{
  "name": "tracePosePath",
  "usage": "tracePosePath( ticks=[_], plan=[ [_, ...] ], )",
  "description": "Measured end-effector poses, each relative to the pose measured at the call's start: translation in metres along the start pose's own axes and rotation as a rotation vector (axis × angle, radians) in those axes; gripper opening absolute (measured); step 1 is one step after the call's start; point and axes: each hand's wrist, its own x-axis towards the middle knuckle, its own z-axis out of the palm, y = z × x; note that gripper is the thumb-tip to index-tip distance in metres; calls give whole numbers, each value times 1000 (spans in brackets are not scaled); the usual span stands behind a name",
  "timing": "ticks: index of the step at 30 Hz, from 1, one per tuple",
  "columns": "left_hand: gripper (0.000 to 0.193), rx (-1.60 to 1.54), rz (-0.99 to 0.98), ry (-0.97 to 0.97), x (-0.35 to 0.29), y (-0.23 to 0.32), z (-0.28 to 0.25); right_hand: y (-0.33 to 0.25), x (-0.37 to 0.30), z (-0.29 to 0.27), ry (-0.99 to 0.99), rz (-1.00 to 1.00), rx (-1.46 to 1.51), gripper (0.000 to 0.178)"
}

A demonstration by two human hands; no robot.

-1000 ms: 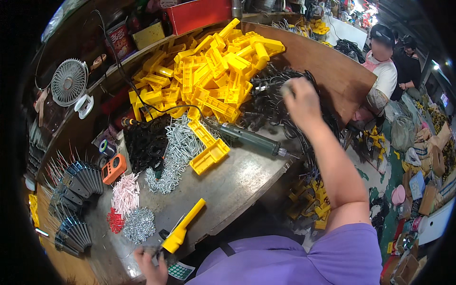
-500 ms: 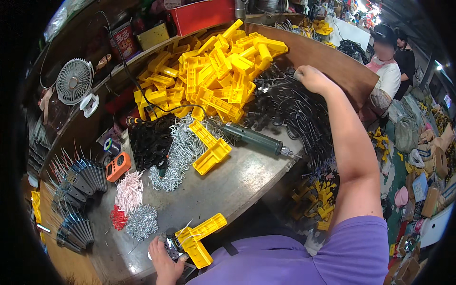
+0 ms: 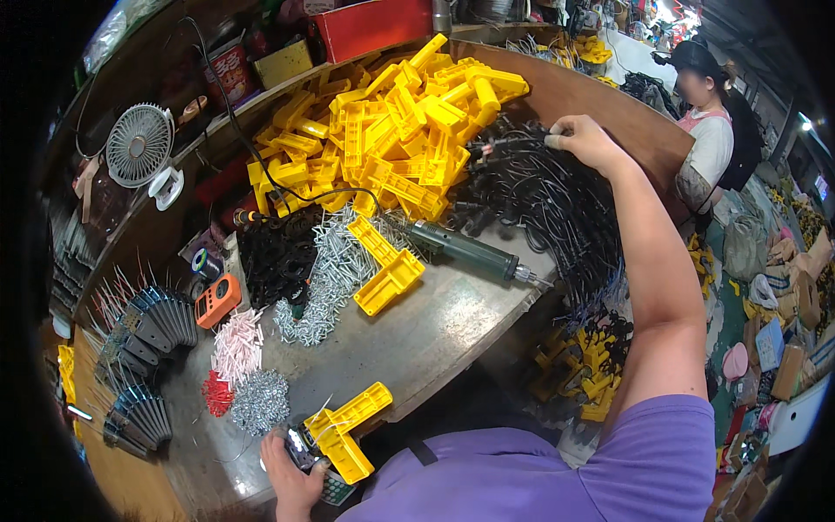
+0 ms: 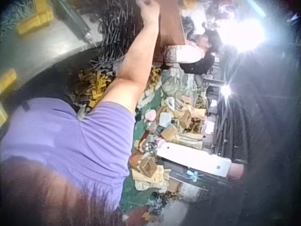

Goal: The person assembles and wires yellow plastic housing units by attaching metal brackets with screws using an electric screwdriver, then connecting wiring harnesses and heat shrink tubing with a soldering iron, pliers, and a crimping tool.

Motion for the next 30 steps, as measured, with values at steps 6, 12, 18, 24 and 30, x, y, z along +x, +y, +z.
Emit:
tracePosePath(
  ticks=[6, 12, 18, 24, 30],
  plan=[
    [83, 24, -28, -22, 1, 3, -4, 17, 15, -1, 434, -193, -246, 24],
    [86, 4, -57, -60, 4, 1, -4, -30, 3, -19, 136, 127, -37, 37],
    [92, -54, 20, 70, 13, 6, -14, -106, -35, -5, 307, -376, -124, 37],
    [98, -826, 165, -130, 78, 86, -14, -287, -140, 68, -434, -231, 582, 27],
    [71, -1497, -104, -880, 95, 151, -1, -300, -140, 134, -214, -475, 536, 28]
  ],
)
